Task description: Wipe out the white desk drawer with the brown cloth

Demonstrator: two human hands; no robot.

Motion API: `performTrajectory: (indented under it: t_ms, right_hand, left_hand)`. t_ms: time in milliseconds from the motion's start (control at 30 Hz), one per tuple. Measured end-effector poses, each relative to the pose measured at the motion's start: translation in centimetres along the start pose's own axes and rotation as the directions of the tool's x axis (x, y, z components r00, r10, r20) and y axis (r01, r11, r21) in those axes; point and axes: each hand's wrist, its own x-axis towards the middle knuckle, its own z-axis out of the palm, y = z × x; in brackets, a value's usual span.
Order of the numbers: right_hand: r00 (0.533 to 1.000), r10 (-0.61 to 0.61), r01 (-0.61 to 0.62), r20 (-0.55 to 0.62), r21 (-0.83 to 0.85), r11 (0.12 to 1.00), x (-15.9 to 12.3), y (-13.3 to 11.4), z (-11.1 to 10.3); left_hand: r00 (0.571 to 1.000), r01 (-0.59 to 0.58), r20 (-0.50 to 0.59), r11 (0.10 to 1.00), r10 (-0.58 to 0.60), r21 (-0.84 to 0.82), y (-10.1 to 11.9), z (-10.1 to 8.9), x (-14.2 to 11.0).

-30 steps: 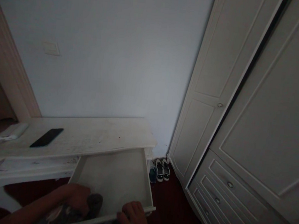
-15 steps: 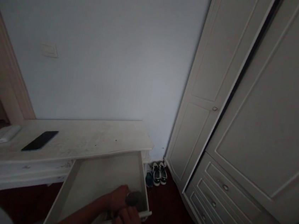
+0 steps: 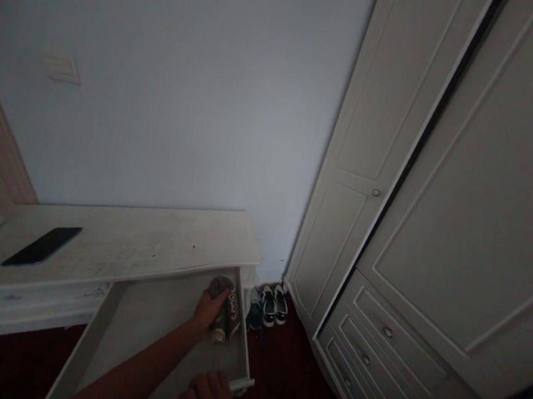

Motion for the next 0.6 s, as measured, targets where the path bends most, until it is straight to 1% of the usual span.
performTrajectory:
  t_ms: [67, 133, 167, 233, 333, 433, 500, 600]
  right_hand:
    - [0.999, 0.002, -0.003, -0.039, -0.045, 0.999, -0.3, 0.0, 0.6]
    - [0.998, 0.003, -0.009, -0.067, -0.092, 0.996, -0.8, 0.1, 1.3]
    - [0.997, 0.004, -0.012, -0.075, -0.110, 0.994, -1.1, 0.1, 1.6]
    - [0.996, -0.009, -0.001, -0.086, -0.122, 0.992, -1.6, 0.1, 2.1]
    - [0.997, -0.016, 0.007, -0.079, -0.113, 0.994, -2.1, 0.0, 2.3]
    - [0.998, 0.027, -0.031, -0.051, -0.089, 0.996, -2.1, -0.3, 2.0]
    - [0.999, 0.041, -0.043, -0.029, -0.071, 0.997, -1.9, -0.4, 1.5]
    - [0.999, 0.035, -0.034, 0.027, -0.038, 0.999, -1.6, -0.4, 0.7]
  left_hand:
    - [0.999, -0.008, -0.037, 1.000, 0.007, -0.005, 1.6, 1.4, 1.0]
    - [0.998, -0.045, -0.035, 0.999, 0.045, -0.002, 2.8, 2.4, 1.5]
    - [0.997, -0.067, -0.023, 0.998, 0.067, -0.002, 3.1, 2.7, 1.6]
    - [0.993, -0.119, 0.016, 0.993, 0.119, 0.004, 3.3, 2.6, 1.4]
    - [0.973, -0.213, 0.093, 0.977, 0.210, 0.023, 2.5, 1.4, 0.9]
    - [0.937, -0.299, 0.202, 0.953, 0.284, 0.048, 1.6, -0.4, 0.3]
    - [0.901, -0.349, 0.295, 0.935, 0.317, 0.062, 1.0, -1.6, -0.2]
    - [0.824, -0.413, 0.458, 0.907, 0.334, 0.081, 0.1, -3.1, -1.2]
